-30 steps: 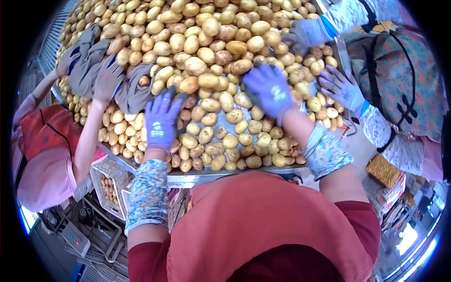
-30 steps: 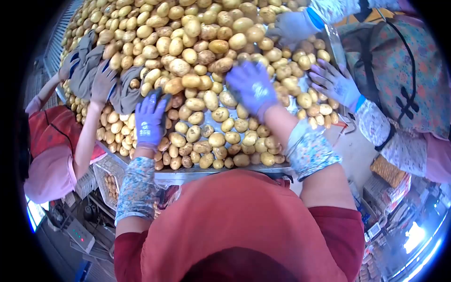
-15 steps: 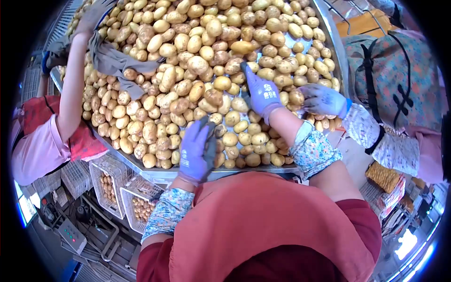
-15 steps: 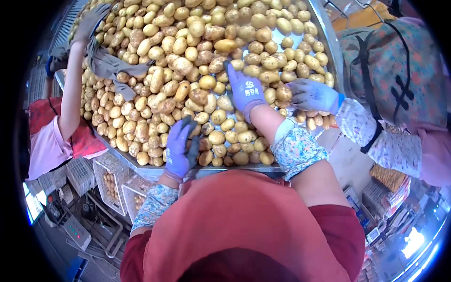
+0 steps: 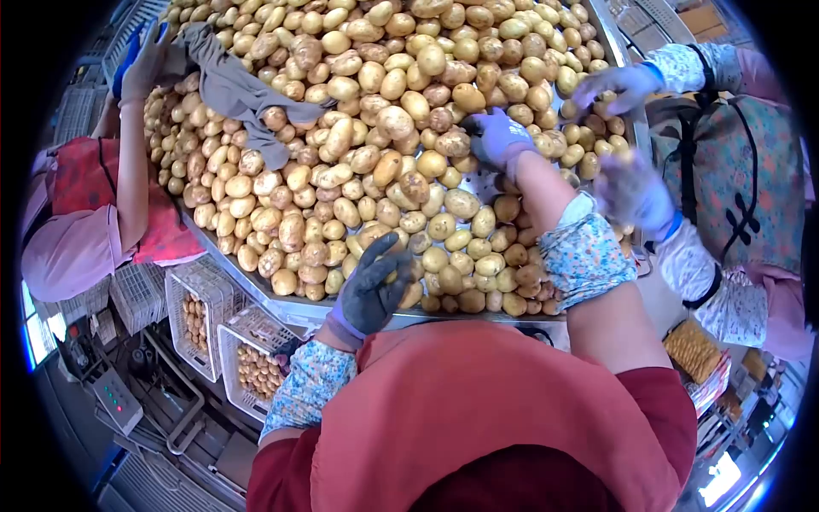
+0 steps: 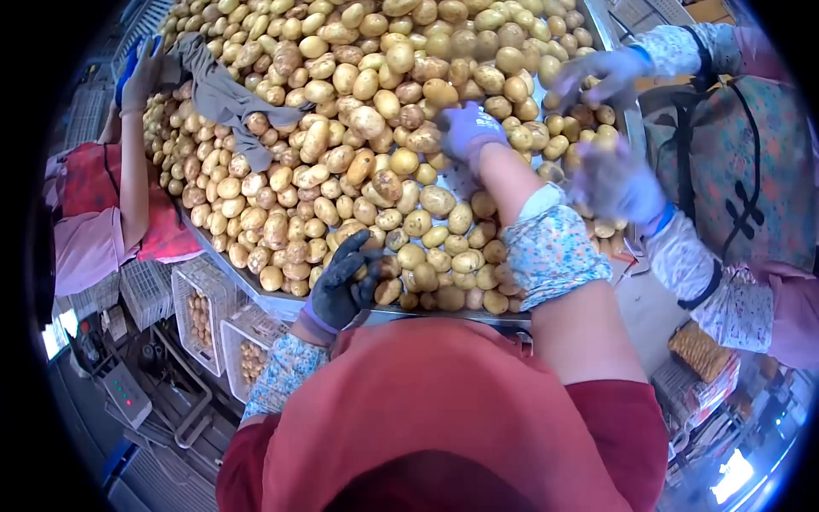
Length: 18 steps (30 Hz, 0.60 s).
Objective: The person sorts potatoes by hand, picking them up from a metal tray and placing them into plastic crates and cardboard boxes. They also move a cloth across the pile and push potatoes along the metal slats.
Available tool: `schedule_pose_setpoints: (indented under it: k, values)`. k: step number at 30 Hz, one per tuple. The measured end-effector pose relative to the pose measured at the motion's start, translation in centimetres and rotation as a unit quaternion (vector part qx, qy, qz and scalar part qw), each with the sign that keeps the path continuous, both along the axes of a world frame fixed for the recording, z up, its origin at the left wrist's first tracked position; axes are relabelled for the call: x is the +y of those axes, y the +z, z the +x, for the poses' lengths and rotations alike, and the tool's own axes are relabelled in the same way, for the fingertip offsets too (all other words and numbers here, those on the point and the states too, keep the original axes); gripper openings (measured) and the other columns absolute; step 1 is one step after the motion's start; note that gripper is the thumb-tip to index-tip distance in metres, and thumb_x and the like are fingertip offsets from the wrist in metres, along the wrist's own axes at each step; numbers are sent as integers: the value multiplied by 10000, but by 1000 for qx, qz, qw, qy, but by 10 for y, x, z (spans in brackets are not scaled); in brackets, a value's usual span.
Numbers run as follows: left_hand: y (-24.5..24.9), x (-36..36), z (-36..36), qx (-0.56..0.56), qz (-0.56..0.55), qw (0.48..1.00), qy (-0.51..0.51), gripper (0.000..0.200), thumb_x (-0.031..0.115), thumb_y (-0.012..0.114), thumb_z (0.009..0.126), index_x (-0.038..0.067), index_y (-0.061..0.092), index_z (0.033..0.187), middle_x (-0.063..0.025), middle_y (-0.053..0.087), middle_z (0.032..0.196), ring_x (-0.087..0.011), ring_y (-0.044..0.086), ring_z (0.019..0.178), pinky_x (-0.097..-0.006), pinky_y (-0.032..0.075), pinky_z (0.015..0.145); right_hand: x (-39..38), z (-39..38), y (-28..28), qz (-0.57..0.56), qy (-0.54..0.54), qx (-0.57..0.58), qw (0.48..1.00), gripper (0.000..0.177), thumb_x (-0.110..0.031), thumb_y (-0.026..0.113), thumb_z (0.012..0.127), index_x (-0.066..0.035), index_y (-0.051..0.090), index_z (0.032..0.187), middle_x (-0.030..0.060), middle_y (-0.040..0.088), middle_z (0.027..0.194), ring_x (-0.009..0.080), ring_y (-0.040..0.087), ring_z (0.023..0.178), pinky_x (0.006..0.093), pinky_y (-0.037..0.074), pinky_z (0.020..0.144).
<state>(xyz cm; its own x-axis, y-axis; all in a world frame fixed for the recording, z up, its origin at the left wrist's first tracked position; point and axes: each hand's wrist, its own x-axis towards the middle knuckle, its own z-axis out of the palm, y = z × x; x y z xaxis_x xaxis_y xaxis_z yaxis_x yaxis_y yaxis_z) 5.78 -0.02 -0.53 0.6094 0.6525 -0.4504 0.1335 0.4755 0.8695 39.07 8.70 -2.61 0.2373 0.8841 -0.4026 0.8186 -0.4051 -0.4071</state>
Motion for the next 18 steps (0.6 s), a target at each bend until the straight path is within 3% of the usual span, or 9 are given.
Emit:
schedule_pose_setpoints:
  k: [1,3,4,7,9,14,16,17,18]
  values:
    - [4,0,5,-8,-4,1000,18,460,119,535,973,104,428,1419,-109,576,1277,-191,588,1103,-236,519,843,-2,10,0,3,19,45,999,384,-218,628,821,-168,662,1200,189,537,1319,379,566,1161,414,460,1019]
    - [29,12,25,-223,-358,887,189,437,70,578,945,65,468,1368,-132,548,1341,-239,552,1220,-280,507,957,-19,18,-14,147,79,129,977,339,-90,637,810,-139,681,1144,157,580,1236,333,579,1130,379,467,995]
    - [21,10,26,-216,-252,931,153,423,154,567,971,91,476,1379,-124,491,1421,-276,529,1258,-343,483,1023,-30,18,-20,198,48,177,963,327,-65,622,803,-139,687,1115,153,591,1224,339,587,1105,388,479,973]
    - [4,22,18,-363,-429,789,248,452,295,479,1019,121,440,1434,-129,476,1454,-286,486,1321,-418,440,1080,-67,-28,4,316,60,289,901,384,-17,596,780,-115,670,1144,157,594,1217,345,596,1075,387,493,941]
    - [3,24,16,-364,-412,799,245,446,371,449,1023,128,503,1393,-87,490,1453,-307,432,1365,-565,355,1116,-90,-54,7,209,156,329,908,451,-11,586,763,-97,635,1203,182,573,1260,364,591,1107,405,491,952]
    - [-12,25,17,-428,-323,833,134,481,294,514,986,123,419,1425,-94,469,1456,-269,461,1318,-476,380,1095,-103,-106,28,157,250,347,890,436,-81,590,818,-93,606,1254,216,560,1296,393,591,1140,416,494,958]
    - [-5,18,18,-307,-58,946,91,519,187,567,959,118,386,1440,-78,477,1449,-248,493,1291,-403,409,1091,-99,-112,39,152,250,304,907,380,-118,603,855,-94,615,1234,187,626,1174,365,634,1047,412,519,890]
    - [2,22,17,-446,-305,827,154,470,52,594,922,81,476,1376,-112,482,1432,-289,500,1282,-406,461,1045,-87,-108,56,107,236,296,919,361,-131,609,866,-96,619,1225,175,647,1116,353,649,1006,410,526,860]
    - [-3,18,15,-266,-136,944,140,414,41,615,906,69,539,1312,-113,495,1416,-289,485,1296,-402,455,1049,-78,-104,65,59,221,288,930,343,-144,615,877,-97,623,1217,163,668,1059,340,663,966,408,532,831]
